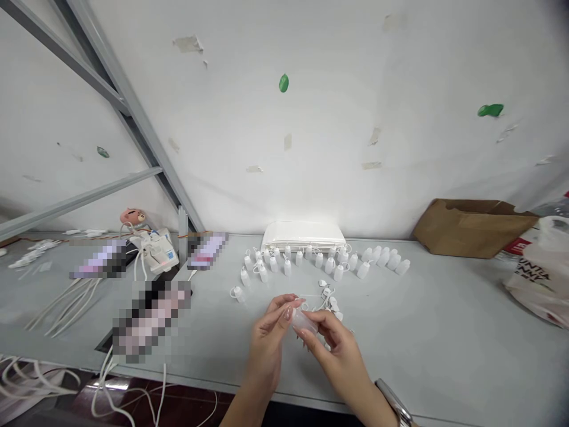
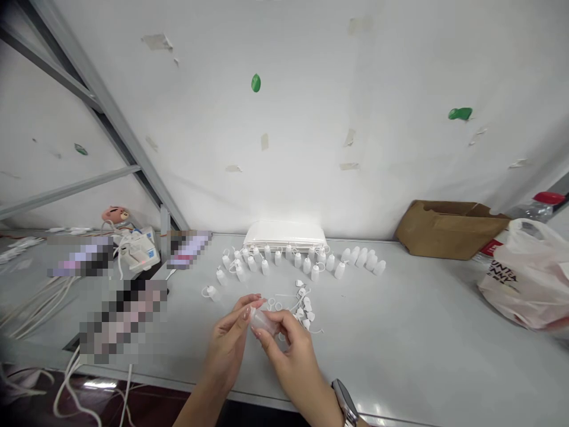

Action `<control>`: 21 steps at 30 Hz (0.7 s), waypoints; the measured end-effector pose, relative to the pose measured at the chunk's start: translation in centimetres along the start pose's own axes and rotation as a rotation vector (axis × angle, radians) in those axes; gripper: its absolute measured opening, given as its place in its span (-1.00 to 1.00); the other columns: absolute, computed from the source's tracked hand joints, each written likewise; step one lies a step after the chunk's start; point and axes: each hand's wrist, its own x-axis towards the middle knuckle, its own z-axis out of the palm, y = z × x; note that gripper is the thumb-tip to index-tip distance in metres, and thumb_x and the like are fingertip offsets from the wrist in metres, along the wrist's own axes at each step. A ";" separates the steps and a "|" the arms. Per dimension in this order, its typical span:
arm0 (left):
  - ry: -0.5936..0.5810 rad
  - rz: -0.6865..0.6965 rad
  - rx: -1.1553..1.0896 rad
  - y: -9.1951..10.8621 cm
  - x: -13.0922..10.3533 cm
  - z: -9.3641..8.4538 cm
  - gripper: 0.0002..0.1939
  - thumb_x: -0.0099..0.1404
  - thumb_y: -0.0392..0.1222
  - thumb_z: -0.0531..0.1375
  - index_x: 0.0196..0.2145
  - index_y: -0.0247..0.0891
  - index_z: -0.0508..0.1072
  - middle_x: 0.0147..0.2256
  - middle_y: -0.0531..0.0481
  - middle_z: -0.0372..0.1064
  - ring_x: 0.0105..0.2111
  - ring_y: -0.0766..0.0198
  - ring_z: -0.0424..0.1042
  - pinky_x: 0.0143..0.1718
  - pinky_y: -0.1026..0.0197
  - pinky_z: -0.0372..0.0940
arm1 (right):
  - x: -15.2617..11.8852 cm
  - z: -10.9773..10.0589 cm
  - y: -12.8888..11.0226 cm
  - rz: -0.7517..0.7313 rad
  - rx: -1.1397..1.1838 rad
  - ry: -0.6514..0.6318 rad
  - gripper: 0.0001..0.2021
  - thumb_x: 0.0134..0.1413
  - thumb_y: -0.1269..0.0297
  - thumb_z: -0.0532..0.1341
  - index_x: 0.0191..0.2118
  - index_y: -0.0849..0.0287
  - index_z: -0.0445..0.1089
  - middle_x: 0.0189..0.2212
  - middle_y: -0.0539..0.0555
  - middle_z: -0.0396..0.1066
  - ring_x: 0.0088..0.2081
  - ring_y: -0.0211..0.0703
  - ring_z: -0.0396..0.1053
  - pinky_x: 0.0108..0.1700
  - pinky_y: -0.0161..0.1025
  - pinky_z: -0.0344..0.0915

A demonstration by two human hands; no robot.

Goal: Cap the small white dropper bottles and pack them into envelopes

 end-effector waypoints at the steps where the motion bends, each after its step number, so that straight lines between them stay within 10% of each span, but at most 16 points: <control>1: -0.005 -0.003 -0.019 -0.1 -0.1 0.0 -0.73 0.07 0.01 0.27 -0.36 -0.22 0.60 -0.15 -0.16 0.33 -0.01 0.00 0.26 -0.07 0.08 0.23 | -0.3 0.1 0.1 -0.038 -0.048 0.015 -0.79 0.04 0.13 0.22 -0.27 0.14 0.40 -0.41 0.06 0.41 -0.35 -0.15 0.36 -0.28 -0.23 0.31; 5: -0.064 -0.005 -0.095 -0.1 -0.3 0.1 -0.74 0.05 0.04 0.28 -0.44 -0.21 0.59 -0.19 -0.14 0.33 -0.03 -0.01 0.26 -0.06 0.02 0.22 | -0.4 0.0 -0.5 -0.003 -0.002 0.036 -0.76 0.00 0.08 0.24 -0.29 0.15 0.40 -0.43 0.07 0.41 -0.39 -0.16 0.33 -0.33 -0.24 0.28; 12: -0.194 0.033 -0.005 0.5 -0.2 -0.1 -0.73 0.12 0.03 0.23 -0.45 -0.22 0.59 -0.22 -0.15 0.37 0.04 -0.03 0.21 0.06 -0.02 0.11 | 1.4 -0.8 -2.7 0.472 0.660 -0.356 -0.66 -0.08 0.07 0.30 -0.58 0.24 0.29 -0.71 -0.09 0.20 -0.69 -0.45 -0.02 -0.59 -0.37 -0.01; 21: 0.049 -0.004 -0.051 0.5 -0.2 -0.1 -0.76 0.08 -0.02 0.26 -0.45 -0.25 0.58 -0.20 -0.13 0.36 -0.03 0.02 0.27 -0.15 0.13 0.23 | 0.2 0.2 -0.6 -0.014 -0.036 0.006 -0.78 -0.02 0.13 0.27 -0.31 0.17 0.42 -0.59 -0.03 0.34 -0.51 -0.21 0.32 -0.43 -0.26 0.30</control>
